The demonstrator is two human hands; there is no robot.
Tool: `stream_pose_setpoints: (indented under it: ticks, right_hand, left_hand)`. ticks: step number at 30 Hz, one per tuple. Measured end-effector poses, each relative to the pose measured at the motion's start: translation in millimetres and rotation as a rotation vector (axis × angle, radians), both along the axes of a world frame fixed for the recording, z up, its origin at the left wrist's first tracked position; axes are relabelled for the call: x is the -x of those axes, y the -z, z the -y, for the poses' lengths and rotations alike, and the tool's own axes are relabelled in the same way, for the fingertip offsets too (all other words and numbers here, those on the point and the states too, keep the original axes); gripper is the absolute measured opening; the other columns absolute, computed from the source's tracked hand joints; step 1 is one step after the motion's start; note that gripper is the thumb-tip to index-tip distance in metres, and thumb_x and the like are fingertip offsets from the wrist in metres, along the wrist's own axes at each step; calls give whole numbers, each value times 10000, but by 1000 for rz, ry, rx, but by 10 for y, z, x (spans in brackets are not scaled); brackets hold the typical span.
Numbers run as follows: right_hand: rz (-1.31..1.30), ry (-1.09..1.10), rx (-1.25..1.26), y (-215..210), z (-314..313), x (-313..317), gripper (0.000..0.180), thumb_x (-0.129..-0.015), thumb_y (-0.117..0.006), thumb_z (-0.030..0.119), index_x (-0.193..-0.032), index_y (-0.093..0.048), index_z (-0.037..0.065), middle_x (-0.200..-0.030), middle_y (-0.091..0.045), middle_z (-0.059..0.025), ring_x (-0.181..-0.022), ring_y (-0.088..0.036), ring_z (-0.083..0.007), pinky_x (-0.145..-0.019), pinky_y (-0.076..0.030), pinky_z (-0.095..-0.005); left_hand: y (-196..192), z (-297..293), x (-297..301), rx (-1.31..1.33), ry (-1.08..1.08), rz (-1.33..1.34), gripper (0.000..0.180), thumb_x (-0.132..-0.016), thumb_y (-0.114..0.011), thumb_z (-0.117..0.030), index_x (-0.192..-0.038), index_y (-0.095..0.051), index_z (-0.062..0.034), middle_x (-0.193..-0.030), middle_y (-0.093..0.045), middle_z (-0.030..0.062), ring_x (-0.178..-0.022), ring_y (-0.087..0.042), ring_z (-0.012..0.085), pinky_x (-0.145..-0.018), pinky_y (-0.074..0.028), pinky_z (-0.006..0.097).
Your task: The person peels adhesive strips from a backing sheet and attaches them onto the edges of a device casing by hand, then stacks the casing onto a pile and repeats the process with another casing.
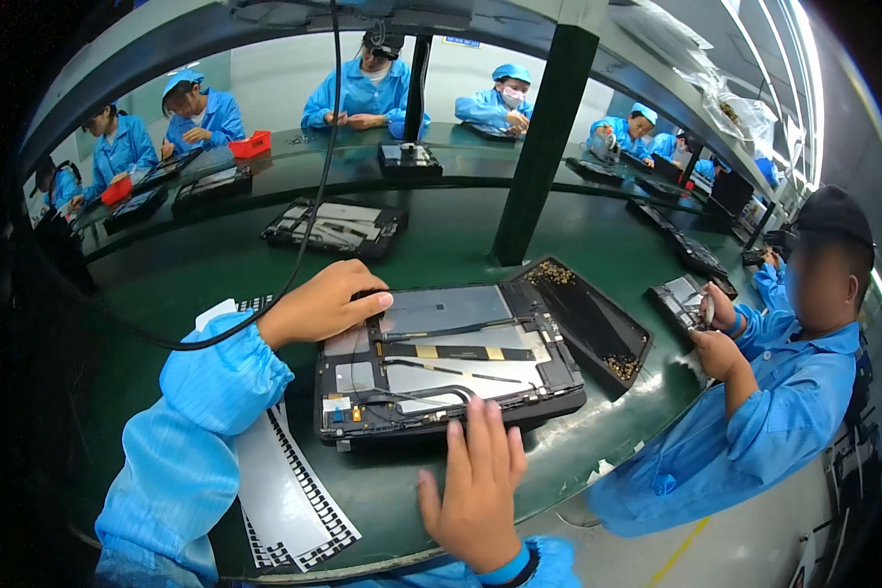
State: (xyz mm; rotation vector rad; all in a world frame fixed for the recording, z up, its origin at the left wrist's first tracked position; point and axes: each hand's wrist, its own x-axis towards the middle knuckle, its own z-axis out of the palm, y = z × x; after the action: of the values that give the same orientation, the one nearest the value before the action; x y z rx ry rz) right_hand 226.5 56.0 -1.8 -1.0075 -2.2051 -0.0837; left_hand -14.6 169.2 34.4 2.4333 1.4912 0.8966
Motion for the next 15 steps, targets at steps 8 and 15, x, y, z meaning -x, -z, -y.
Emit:
stream_pose_setpoints:
  ticks: [8, 15]
  right_hand:
    - [-585, 86, 172, 124, 184, 287, 724, -734, -592, 146, -1283, -170, -67, -1342, -128, -267, -1248, -142, -382, -1008, -125, -399]
    - [-827, -2, 207, 327, -50, 172, 684, -745, -581, 99, -1285, -192, -59, -1349, -146, -232, -1270, -86, -299, -1018, -64, -353]
  left_hand:
    - [36, -61, -108, 23, -30, 188, 318, -740, -577, -312, -706, -621, 1, -671, -575, 186, -637, -572, 313, -582, -456, 362]
    - [4, 185, -386, -249, -141, 221, 227, -727, -572, -243, -741, -582, -16, -763, -541, 150, -741, -531, 304, -646, -438, 369]
